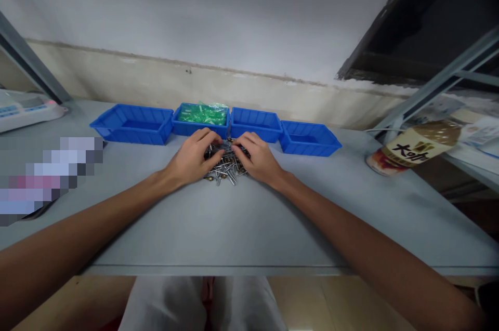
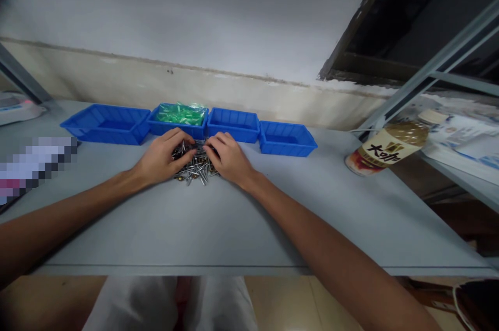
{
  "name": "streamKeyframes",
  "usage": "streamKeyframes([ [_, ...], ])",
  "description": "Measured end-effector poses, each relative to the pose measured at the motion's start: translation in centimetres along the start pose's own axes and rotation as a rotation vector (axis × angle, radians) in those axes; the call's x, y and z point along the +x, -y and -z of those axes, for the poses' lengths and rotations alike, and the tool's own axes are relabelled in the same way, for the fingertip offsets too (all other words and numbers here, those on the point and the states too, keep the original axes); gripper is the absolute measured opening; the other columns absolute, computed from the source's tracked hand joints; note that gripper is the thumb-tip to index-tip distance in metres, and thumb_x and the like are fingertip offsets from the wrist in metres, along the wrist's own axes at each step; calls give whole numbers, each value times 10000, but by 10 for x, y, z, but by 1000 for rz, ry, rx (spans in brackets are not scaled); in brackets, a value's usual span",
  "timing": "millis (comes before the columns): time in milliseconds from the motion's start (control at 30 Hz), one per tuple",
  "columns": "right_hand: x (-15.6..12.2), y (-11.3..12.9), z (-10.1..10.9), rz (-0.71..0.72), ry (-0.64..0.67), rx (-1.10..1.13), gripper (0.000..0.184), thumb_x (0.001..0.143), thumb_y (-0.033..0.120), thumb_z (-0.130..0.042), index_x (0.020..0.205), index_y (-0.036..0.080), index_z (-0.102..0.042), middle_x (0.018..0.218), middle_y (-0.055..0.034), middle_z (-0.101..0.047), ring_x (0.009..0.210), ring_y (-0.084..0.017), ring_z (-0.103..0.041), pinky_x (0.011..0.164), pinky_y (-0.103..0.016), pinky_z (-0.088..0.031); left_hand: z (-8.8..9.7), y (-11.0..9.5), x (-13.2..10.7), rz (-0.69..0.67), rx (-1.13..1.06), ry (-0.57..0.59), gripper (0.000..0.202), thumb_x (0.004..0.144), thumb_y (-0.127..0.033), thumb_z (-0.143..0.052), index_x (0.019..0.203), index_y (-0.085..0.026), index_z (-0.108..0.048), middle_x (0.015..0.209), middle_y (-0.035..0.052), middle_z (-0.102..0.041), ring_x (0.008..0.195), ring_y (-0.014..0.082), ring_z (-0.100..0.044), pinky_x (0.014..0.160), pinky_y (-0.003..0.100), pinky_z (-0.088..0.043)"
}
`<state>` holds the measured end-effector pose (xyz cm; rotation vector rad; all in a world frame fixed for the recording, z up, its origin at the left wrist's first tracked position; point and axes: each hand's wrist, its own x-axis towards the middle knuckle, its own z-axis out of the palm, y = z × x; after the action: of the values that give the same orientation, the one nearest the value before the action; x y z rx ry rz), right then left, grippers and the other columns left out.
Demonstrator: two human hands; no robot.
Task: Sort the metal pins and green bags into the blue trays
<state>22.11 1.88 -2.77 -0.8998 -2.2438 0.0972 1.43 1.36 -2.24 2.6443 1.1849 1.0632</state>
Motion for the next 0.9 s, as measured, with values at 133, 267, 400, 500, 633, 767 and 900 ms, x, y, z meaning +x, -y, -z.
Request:
streamKeyframes([
  [133,0,3,3,-6,-10,37,181,959,302,-437,900,202,-576,919,-54,-627,893,-193,-549,874,-371,-413,3,-3,-1,-13,7,3,154,877,-295,-523,975,-179,-544,974,61,-571,930,209,-549,833,354,-471],
  [267,-2,6,10,7,74,34,299,883,472,-552,1023,211,-594,1089,-70,-639,1038,-236,-543,945,-423,-390,10,-5,-3,-28,15,29,254,843,-358,-556,1025,-180,-541,1061,82,-561,974,227,-550,861,376,-469],
  [400,-6,8,17,21,247,-32,687,740,645,-639,1274,232,-511,1396,-117,-482,1275,-305,-424,1043,-511,-317,18,-3,-7,-57,68,144,460,784,-487,-602,1138,-206,-516,1218,100,-535,1091,281,-518,937,456,-415],
  [500,-10,7,19,20,329,-44,847,680,697,-654,1358,235,-443,1474,-139,-396,1346,-322,-359,1083,-538,-287,22,0,-10,-107,122,273,662,717,-580,-634,1254,-235,-458,1327,115,-498,1181,335,-468,967,515,-357],
  [633,-12,5,16,4,361,-34,854,692,698,-642,1374,228,-433,1468,-141,-413,1355,-326,-363,1099,-548,-282,21,3,-14,-93,119,360,796,683,-595,-655,1344,-246,-382,1362,119,-481,1216,347,-442,980,513,-341],
  [767,-11,1,11,8,310,3,681,765,603,-638,1299,204,-504,1361,-132,-522,1292,-291,-443,1073,-501,-346,16,4,-14,-56,101,330,649,712,-551,-654,1256,-243,-479,1269,96,-541,1139,317,-481,941,492,-376],
  [900,-9,0,8,29,235,68,446,829,436,-631,1208,215,-553,1210,-101,-602,1159,-246,-535,998,-449,-423,12,5,-12,-33,45,250,440,754,-460,-646,1117,-220,-574,1147,78,-586,1044,273,-521,912,450,-415],
])
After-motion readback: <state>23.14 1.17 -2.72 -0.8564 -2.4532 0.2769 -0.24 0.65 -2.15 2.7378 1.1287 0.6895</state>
